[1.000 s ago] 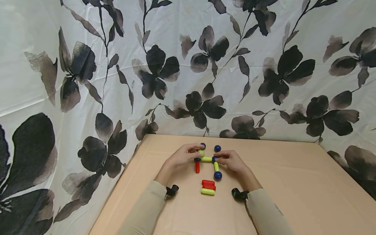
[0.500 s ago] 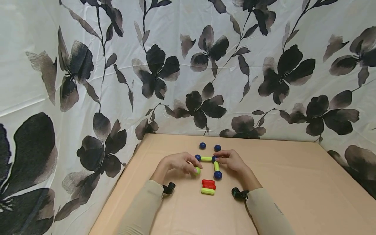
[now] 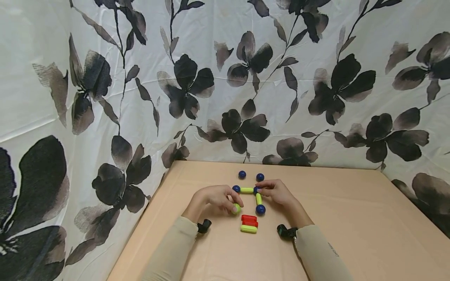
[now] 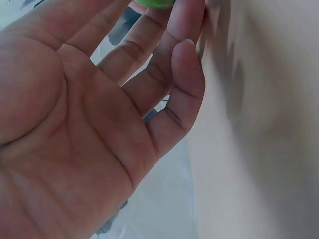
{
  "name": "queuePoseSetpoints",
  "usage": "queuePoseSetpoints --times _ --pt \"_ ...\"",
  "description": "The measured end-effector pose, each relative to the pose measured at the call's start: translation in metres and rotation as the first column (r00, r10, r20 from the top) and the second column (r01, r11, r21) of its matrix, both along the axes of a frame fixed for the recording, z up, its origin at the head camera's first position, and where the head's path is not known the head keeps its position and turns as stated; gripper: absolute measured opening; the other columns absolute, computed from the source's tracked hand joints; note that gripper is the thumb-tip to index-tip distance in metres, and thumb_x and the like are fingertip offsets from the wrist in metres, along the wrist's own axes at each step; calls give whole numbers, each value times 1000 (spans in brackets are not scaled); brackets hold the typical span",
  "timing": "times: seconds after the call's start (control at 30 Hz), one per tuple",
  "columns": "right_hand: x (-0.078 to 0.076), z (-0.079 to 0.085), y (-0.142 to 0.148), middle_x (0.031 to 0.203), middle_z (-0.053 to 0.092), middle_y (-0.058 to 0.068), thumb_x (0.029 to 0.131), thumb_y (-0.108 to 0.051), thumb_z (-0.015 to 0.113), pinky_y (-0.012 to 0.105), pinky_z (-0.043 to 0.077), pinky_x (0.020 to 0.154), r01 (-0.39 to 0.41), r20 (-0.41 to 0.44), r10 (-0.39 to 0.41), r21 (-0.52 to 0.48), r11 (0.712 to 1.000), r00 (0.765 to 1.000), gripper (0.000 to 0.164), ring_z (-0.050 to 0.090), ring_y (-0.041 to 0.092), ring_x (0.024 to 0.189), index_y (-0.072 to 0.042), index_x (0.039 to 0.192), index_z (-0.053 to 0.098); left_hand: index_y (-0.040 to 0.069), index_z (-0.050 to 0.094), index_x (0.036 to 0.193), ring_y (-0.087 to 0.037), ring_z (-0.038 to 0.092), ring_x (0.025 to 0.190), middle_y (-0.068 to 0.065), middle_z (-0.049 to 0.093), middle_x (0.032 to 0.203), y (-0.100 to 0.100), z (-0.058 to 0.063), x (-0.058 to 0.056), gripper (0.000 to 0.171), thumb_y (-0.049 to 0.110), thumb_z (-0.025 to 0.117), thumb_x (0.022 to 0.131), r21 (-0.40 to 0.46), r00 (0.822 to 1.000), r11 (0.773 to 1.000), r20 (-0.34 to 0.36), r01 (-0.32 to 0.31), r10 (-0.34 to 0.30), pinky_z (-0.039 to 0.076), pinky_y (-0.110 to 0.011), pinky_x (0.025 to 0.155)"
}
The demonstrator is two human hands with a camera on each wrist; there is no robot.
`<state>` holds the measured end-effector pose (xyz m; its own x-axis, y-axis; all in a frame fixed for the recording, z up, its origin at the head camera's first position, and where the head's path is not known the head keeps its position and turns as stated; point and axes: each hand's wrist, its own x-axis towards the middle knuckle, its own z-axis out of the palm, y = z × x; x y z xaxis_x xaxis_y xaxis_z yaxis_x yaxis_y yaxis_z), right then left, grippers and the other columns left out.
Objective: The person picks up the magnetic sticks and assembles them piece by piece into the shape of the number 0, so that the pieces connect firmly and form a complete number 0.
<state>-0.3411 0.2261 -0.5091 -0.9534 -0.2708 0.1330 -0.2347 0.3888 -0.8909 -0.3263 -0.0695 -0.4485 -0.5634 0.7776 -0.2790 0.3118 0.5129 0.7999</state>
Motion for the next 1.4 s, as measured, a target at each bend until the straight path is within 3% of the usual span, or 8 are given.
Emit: queuePoseSetpoints --times 0.17,0.4,0.63,0.83,0.87,1.07,1.27,1.4 --pt "0 -2 0 123 75 15 97 -9 73 17 52 86 -1 13 1 10 1000 1000 28 66 22 107 -2 124 75 13 80 115 -17 55 72 -2 62 88 6 3 6 22 12 78 93 -38 995 999 -98 -7 3 46 -28 61" --pt "0 -3 -1 122 75 16 97 -10 74 16 50 87 -2 14 2 -3 1000 1000 28 65 24 110 -2 123 75 19 82 106 -14 56 90 3 69 93 14 6 11 19 9 80 90 -127 967 991 -253 -27 -6 44 -25 77" --pt "2 0 -2 121 76 15 96 -8 74 16 52 86 -9 14 9 -2 1000 1000 26 67 20 106 -3 122 76 23 83 102 -16 57 97 7 67 102 17 6 14 23 8 85 85 -144 954 988 -301 -60 14 46 -28 85" --pt "2 1 -3 121 75 16 97 -8 73 18 53 85 -10 10 10 -6 1000 1000 26 67 18 104 -2 122 76 25 80 113 -19 51 106 -5 59 116 16 8 13 34 18 90 81 -198 910 979 -413 -46 -41 43 -27 85" --pt "2 1 -3 122 75 17 97 -8 73 18 52 85 -10 9 10 -5 1000 1000 26 67 17 104 -1 122 76 25 80 114 -18 50 105 -6 59 116 16 9 14 35 19 90 82 -205 911 977 -411 -53 -37 43 -28 85" --pt "2 2 -2 124 74 19 97 -8 72 16 52 86 -19 3 19 -8 1000 1000 29 67 15 104 2 124 73 24 81 111 -16 56 106 9 68 108 13 4 15 29 20 89 83 -175 958 977 -277 -125 73 46 -39 99" --pt "1 1 -2 124 73 23 97 -7 73 16 52 84 -33 -1 33 -33 999 999 30 67 20 105 4 125 72 27 80 109 -19 57 104 5 68 106 13 1 17 30 25 90 82 -166 963 966 -215 -197 160 44 -45 99" --pt "1 0 -2 124 74 20 96 -8 73 16 52 85 -20 -3 20 -21 1000 1000 29 66 19 105 3 124 74 26 78 107 -21 55 101 0 65 103 12 -1 18 28 23 90 82 -148 964 968 -201 -205 174 43 -43 94"
